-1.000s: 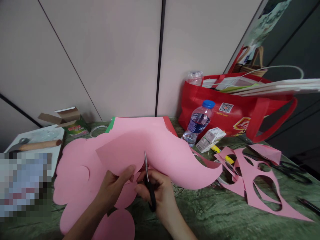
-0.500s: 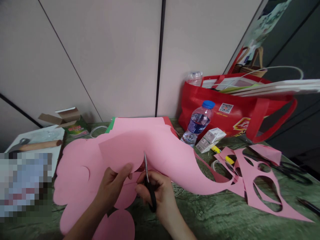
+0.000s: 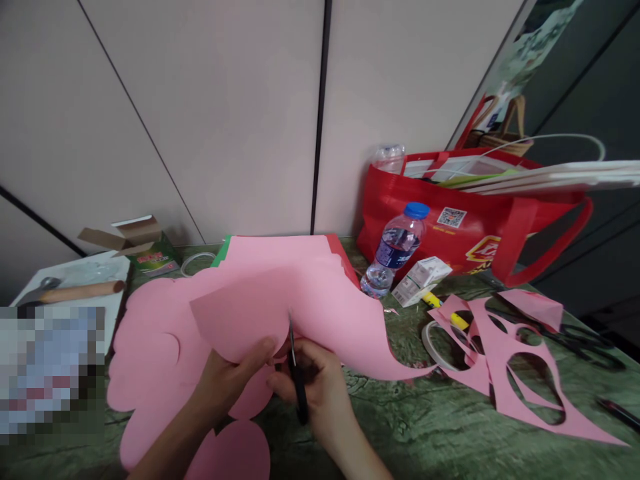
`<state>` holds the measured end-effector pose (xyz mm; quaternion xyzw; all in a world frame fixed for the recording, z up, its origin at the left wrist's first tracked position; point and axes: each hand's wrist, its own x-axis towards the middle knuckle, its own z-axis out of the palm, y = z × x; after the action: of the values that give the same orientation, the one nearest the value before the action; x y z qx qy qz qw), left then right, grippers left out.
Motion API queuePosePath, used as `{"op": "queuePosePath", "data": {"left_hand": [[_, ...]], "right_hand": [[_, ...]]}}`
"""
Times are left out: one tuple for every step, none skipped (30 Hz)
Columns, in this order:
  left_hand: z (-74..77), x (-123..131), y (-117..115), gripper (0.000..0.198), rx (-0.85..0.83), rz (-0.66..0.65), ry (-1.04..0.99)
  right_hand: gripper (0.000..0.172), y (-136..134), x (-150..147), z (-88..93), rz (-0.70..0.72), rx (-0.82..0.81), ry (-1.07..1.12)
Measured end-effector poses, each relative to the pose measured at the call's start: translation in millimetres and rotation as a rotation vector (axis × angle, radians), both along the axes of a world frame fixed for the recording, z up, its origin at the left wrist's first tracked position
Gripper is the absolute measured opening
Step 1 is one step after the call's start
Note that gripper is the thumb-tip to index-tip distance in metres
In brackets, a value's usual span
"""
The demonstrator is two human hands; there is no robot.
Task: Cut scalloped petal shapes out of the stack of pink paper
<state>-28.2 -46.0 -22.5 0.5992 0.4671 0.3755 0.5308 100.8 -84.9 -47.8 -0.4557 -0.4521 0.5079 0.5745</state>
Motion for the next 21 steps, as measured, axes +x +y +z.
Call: {"op": "queuePosePath", "data": {"left_hand": [[0.2, 0.2, -0.1, 0.020, 0.000, -0.012, 0.001], [0.5, 0.4, -0.2, 0.019, 0.003, -0.019, 0.002], [1.0, 0.6, -0.2, 0.018, 0.006, -0.024, 0.003], [1.4, 0.8, -0.3, 0.018, 0.007, -0.028, 0.003], [1.7, 0.9, -0.2, 0.017, 0.006, -0.028, 0.002], [1.8, 1.0, -0.2, 0.017, 0.006, -0.027, 0.000], [1.8, 1.0, -0.1, 0.017, 0.005, -0.027, -0.003], [1.6, 1.1, 0.1, 0.018, 0.002, -0.028, -0.006], [1.3, 1.1, 0.2, 0.018, -0.001, -0.032, -0.008], [0.9, 1.1, 0.4, 0.019, -0.003, -0.034, -0.010], [0.6, 1.1, 0.5, 0.019, -0.006, -0.031, -0.012], [0.3, 1.1, 0.7, 0.019, -0.011, -0.026, -0.011], [0.0, 1.0, 0.8, 0.018, -0.012, -0.019, -0.010], [-0.1, 1.0, 0.8, 0.017, -0.010, -0.009, -0.011], [-0.3, 1.0, 0.9, 0.017, -0.006, -0.002, -0.012], [-0.5, 1.0, 0.9, 0.017, -0.005, -0.002, -0.011], [-0.6, 0.9, 0.8, 0.017, -0.007, -0.005, -0.010], [-0.9, 0.8, 0.7, 0.017, -0.008, -0.005, -0.009], [-1.1, 0.6, 0.6, 0.018, -0.011, -0.003, -0.007], [-1.4, 0.4, 0.4, 0.018, -0.013, -0.005, -0.005], [-1.6, 0.2, 0.3, 0.019, -0.014, -0.010, -0.005]], "right_hand": [[0.031, 0.2, 0.3, 0.5, -0.005, 0.000, 0.001], [0.031, 0.3, 0.4, 1.0, -0.007, 0.001, 0.000], [0.032, 0.4, 0.4, 1.5, -0.007, 0.004, -0.001], [0.031, 0.4, 0.3, 1.8, -0.006, 0.008, -0.005], [0.031, 0.5, 0.3, 1.9, -0.004, 0.016, -0.009], [0.031, 0.4, 0.2, 1.8, -0.003, 0.024, -0.013], [0.030, 0.4, 0.1, 1.3, -0.002, 0.032, -0.015], [0.030, 0.3, 0.1, 0.7, -0.001, 0.036, -0.016], [0.030, 0.1, 0.2, -0.1, 0.000, 0.038, -0.015], [0.029, -0.1, 0.2, -0.9, 0.001, 0.035, -0.013], [0.029, -0.3, 0.2, -1.6, 0.001, 0.029, -0.012], [0.029, -0.4, 0.3, -2.1, 0.001, 0.026, -0.014], [0.029, -0.6, 0.2, -2.5, 0.001, 0.024, -0.017], [0.028, -0.7, 0.2, -2.6, 0.001, 0.025, -0.019], [0.028, -0.7, 0.1, -2.7, 0.001, 0.029, -0.017], [0.028, -0.7, -0.1, -2.6, 0.002, 0.033, -0.014], [0.028, -0.6, -0.2, -2.6, 0.001, 0.036, -0.007], [0.028, -0.5, -0.4, -2.5, -0.003, 0.039, -0.001], [0.029, -0.4, -0.6, -2.6, -0.006, 0.041, 0.000], [0.029, -0.3, -0.7, -2.7, -0.010, 0.043, -0.001], [0.029, -0.2, -0.7, -2.8, -0.013, 0.045, -0.004]]}}
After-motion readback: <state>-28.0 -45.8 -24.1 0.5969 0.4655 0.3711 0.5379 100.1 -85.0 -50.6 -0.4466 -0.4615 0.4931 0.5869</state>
